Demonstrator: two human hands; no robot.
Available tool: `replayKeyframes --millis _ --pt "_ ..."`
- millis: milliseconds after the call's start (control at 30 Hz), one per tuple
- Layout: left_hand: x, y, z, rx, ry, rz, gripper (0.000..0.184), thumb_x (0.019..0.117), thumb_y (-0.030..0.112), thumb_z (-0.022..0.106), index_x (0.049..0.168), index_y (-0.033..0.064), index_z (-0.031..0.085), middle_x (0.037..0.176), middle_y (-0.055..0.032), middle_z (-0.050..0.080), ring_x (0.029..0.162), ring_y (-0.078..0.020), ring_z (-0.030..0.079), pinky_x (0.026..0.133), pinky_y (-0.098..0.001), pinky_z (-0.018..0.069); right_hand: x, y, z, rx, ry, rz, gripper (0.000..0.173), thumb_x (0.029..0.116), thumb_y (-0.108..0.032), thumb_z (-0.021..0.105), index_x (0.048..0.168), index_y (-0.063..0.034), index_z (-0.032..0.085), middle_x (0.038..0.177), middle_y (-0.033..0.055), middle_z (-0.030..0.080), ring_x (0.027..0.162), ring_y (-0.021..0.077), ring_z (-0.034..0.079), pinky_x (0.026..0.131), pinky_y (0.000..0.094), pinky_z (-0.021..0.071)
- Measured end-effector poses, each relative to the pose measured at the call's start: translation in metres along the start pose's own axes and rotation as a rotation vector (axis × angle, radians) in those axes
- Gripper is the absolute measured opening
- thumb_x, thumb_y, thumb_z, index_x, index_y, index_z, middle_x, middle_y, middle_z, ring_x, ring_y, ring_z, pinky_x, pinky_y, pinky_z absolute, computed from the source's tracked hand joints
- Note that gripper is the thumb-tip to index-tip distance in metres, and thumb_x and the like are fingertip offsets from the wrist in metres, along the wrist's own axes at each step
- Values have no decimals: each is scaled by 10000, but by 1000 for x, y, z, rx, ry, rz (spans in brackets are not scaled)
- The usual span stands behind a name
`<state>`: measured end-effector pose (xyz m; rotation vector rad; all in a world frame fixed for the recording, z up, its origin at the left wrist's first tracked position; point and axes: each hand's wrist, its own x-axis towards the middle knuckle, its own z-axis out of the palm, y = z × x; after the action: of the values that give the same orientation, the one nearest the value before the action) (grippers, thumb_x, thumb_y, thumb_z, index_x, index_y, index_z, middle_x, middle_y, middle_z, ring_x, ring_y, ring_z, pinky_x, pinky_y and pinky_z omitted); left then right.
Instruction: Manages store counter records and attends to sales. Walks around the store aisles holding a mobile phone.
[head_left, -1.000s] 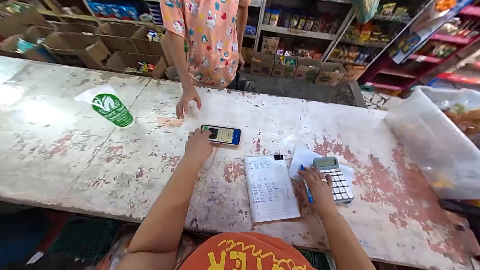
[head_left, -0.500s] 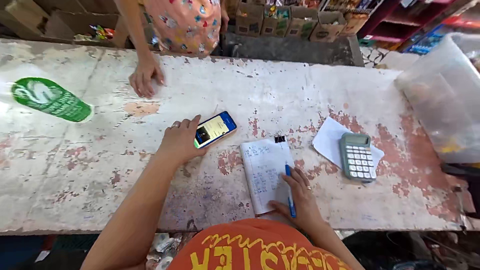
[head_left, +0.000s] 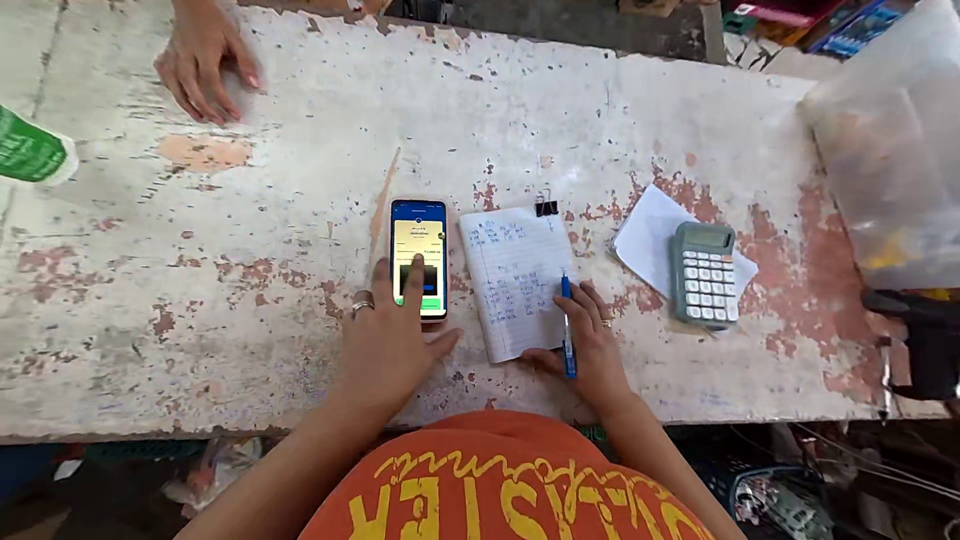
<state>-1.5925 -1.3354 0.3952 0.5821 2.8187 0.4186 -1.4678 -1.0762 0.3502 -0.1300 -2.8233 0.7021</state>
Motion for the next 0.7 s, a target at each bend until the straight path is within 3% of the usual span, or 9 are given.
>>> replayKeyframes --millis 200,267,300,367,433,500,567,633,700 --pt "-16 3 7 35 -22 78 992 848 628 719 1623 180 290 1644 -298 180 1163 -521 566 833 -622 498 19 5 -5 31 37 -28 861 792 -598 784 1379 -15 547 1502 265 494 1448 518 369 1128 696 340" --pt "-16 4 5 34 -31 84 972 862 621 706 1623 183 289 1652 -286 174 1158 -502 577 845 -617 495 25 5 -8 145 110 -62 711 844 -504 791 1320 -34 551 1437 229 561 1438 428 428 1167 686 289" --pt "-16 5 3 34 -37 87 968 864 621 700 1622 177 293 1658 -280 166 1176 -503 568 856 -631 481 28 2 -9 231 175 -63 561 886 -421 782 1243 -47 565 1325 173 639 1363 316 530 1176 599 330" --pt "-17 9 1 19 1 133 926 859 603 708 1593 155 363 1652 -272 201 1271 -522 506 892 -676 445 36 -9 -11 440 273 11 275 970 -338 710 1104 -142 572 1006 -47 689 1016 53 668 1027 348 517" --pt "-14 12 4 -43 74 308 769 889 509 716 1497 91 500 1595 -273 337 1345 -518 461 936 -695 440 47 -17 -10 729 273 67 168 1023 -428 608 1032 -267 560 857 -159 672 774 3 680 739 237 607" --pt "-8 16 17 -121 153 619 463 951 361 666 1303 61 661 1407 -215 588 1260 -420 590 937 -596 521 58 -25 -6 1008 221 185 258 1008 -560 545 1001 -307 593 852 -134 712 770 51 704 717 263 609" --pt "-2 22 32 -162 162 885 286 1005 253 584 1184 67 706 1292 -133 682 1198 -320 654 948 -499 557 68 -32 0 1143 153 281 350 1001 -595 531 1076 -266 625 974 -84 729 903 92 713 836 301 602" --pt "-2 27 39 -148 148 980 284 1016 247 550 1156 58 711 1303 -117 680 1228 -294 641 961 -470 551 73 -37 9 1175 111 270 298 1026 -443 584 1161 -188 659 1100 -30 723 1003 116 696 919 323 581" --pt "-3 28 40 -106 121 969 334 1007 300 555 1138 36 712 1313 -135 675 1241 -301 638 967 -473 551 75 -42 14 1175 84 269 159 1026 -253 598 1122 -157 680 1042 -27 722 953 98 691 890 299 583"
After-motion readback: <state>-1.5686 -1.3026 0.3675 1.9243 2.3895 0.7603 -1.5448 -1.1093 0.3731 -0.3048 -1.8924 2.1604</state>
